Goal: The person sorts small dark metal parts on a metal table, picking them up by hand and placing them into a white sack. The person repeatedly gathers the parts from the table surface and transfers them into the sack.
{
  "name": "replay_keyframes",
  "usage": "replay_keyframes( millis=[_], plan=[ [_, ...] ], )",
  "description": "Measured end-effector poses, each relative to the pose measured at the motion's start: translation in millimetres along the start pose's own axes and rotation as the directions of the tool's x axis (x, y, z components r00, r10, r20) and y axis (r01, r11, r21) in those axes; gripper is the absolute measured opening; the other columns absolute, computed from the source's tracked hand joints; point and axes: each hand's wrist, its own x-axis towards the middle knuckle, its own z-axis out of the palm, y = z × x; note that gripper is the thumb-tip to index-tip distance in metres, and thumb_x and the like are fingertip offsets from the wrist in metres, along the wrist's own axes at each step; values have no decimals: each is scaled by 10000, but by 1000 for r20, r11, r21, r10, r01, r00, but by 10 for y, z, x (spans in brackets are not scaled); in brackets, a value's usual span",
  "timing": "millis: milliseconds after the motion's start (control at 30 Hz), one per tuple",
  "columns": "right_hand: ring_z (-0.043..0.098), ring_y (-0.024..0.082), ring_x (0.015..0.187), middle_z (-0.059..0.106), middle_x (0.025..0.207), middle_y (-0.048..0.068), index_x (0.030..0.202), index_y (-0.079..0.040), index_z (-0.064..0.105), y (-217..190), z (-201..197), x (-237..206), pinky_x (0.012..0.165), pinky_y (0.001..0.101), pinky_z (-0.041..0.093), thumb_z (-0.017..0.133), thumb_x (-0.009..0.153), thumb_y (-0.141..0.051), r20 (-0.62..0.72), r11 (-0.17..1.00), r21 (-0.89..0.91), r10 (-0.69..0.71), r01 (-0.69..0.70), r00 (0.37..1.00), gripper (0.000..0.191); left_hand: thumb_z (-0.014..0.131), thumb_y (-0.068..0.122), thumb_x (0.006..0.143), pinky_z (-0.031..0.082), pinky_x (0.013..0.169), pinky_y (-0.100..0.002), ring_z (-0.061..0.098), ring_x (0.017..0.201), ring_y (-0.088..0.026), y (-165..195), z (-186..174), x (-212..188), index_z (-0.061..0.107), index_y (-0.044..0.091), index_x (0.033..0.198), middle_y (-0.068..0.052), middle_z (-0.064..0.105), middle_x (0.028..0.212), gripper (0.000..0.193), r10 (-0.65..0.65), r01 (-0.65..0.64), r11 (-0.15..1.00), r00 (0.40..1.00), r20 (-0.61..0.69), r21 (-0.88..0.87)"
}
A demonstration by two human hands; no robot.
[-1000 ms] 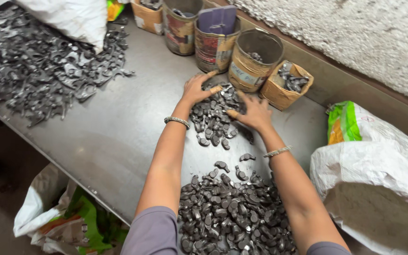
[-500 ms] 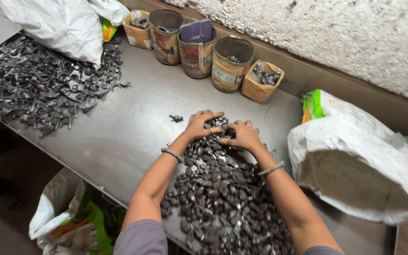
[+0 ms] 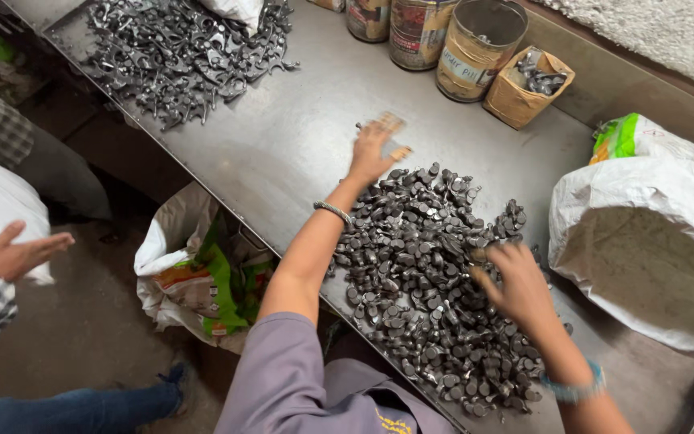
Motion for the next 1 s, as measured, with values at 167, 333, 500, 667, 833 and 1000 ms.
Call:
replay_keyframes(
  millis=[167,333,500,667,833,1000],
  plan=[
    [618,285,1035,706,1128,67,1043,-128,745,-365,-102,-1182,909,401,503,756,803,-221,-118,988,99,130,-119,984,258,726,589,867,293,1167,-520,329,1426,-444,-222,-43,40,570,140,1431,-118,513,1525,737,-309,311,950,945,106,-7],
    [650,191,943,710,1134,49,1016,-110,784,-424,68,-1960,685,283,590,790,771,-118,-135,885,237,438,-400,889,245,737,456,906,384,1129,-466,489,1340,-346,21,106,-219,738,164,1290,-97,664,1353,483,-105,210,920,946,307,-332],
    [712,174,966,717,1143,125,1065,-46,764,-244,485,-2265,740,233,601,801,838,-102,-168,885,315,407,-343,898,237,778,433,869,508,1104,-432,644,1247,-277,181,-173,-856,727,154,1249,-65,726,1281,474,-96,89,939,995,-5,-332],
    [704,182,972,709,1155,127,1086,-66,754,228,824,-1775,755,247,594,810,818,-117,63,811,378,458,-446,887,279,788,518,841,412,1168,-547,477,1414,-387,478,-518,-2102,629,136,1355,-122,579,1445,659,-335,335,942,941,-45,0],
    [696,190,977,700,1166,128,1108,-87,743,179,754,-1261,770,260,586,819,797,-133,156,779,289,535,-556,831,323,856,688,609,364,1127,-595,335,1437,-468,398,-796,-2388,422,128,1501,-212,424,1539,1139,-437,403,886,891,125,229],
    [689,198,983,691,1178,130,1129,-107,732,33,626,-1106,785,274,579,828,777,-148,190,759,235,577,-607,795,367,847,749,516,420,1136,-538,422,1369,-463,384,-941,-2103,329,90,1583,-276,393,1544,1356,-427,356,884,879,211,303]
  ],
)
